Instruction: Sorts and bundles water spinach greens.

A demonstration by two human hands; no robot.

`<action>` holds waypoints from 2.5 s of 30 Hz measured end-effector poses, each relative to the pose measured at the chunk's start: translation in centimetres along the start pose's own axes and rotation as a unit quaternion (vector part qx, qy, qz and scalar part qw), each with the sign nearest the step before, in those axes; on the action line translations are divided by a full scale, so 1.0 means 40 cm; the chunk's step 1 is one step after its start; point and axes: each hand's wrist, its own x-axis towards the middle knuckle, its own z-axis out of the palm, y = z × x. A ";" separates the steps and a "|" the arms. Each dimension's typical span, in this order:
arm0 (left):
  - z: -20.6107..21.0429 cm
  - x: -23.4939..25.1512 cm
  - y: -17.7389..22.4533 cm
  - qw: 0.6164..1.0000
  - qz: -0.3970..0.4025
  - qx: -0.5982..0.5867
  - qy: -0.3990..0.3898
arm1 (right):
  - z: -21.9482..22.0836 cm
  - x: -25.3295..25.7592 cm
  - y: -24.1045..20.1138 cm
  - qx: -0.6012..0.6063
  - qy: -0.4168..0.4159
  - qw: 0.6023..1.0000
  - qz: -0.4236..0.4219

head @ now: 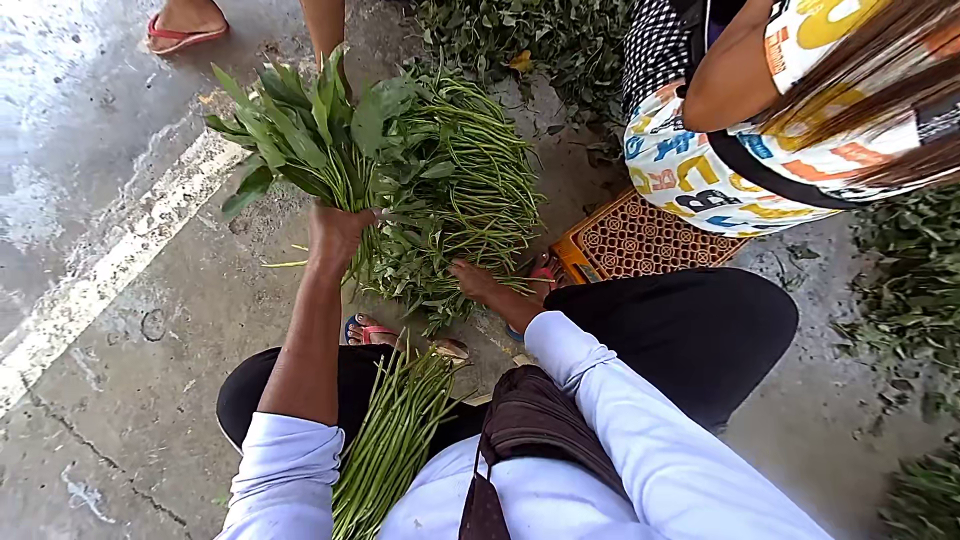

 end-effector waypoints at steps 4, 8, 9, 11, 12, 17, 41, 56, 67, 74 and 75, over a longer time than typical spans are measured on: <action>0.005 0.016 -0.022 1.000 -0.019 0.014 -0.001 | -0.063 -0.017 -0.013 0.109 0.143 0.982 -0.053; 0.050 0.001 -0.026 0.984 -0.093 -0.147 -0.039 | -0.142 -0.057 -0.061 0.245 0.319 0.914 -0.048; 0.062 0.000 -0.027 0.974 -0.127 -0.184 -0.039 | -0.166 -0.077 -0.079 0.269 0.338 0.900 -0.046; 0.083 -0.010 -0.026 0.953 -0.177 -0.241 -0.048 | -0.199 -0.113 -0.113 0.292 0.366 0.882 -0.061; 0.093 -0.015 -0.030 0.945 -0.189 -0.260 -0.052 | -0.207 -0.124 -0.124 0.289 0.374 0.878 -0.073; 0.132 -0.054 -0.048 0.939 -0.192 -0.280 -0.060 | -0.195 -0.147 -0.175 0.217 0.403 0.872 -0.174; 0.055 -0.018 0.007 0.987 0.011 -0.161 0.029 | 0.016 -0.023 -0.033 0.309 -0.093 0.932 0.164; 0.010 0.016 -0.007 0.997 0.035 -0.053 0.047 | -0.142 -0.148 -0.116 0.542 0.012 0.835 0.094; 0.077 -0.048 -0.015 0.978 -0.085 -0.185 -0.045 | -0.327 -0.258 -0.187 0.191 0.365 0.906 -0.097; 0.104 -0.077 -0.011 0.932 -0.197 -0.286 -0.104 | -0.295 -0.216 -0.236 0.019 0.352 0.910 -0.219; 0.104 -0.080 -0.013 0.934 -0.195 -0.278 -0.111 | -0.290 -0.214 -0.238 0.020 0.351 0.907 -0.231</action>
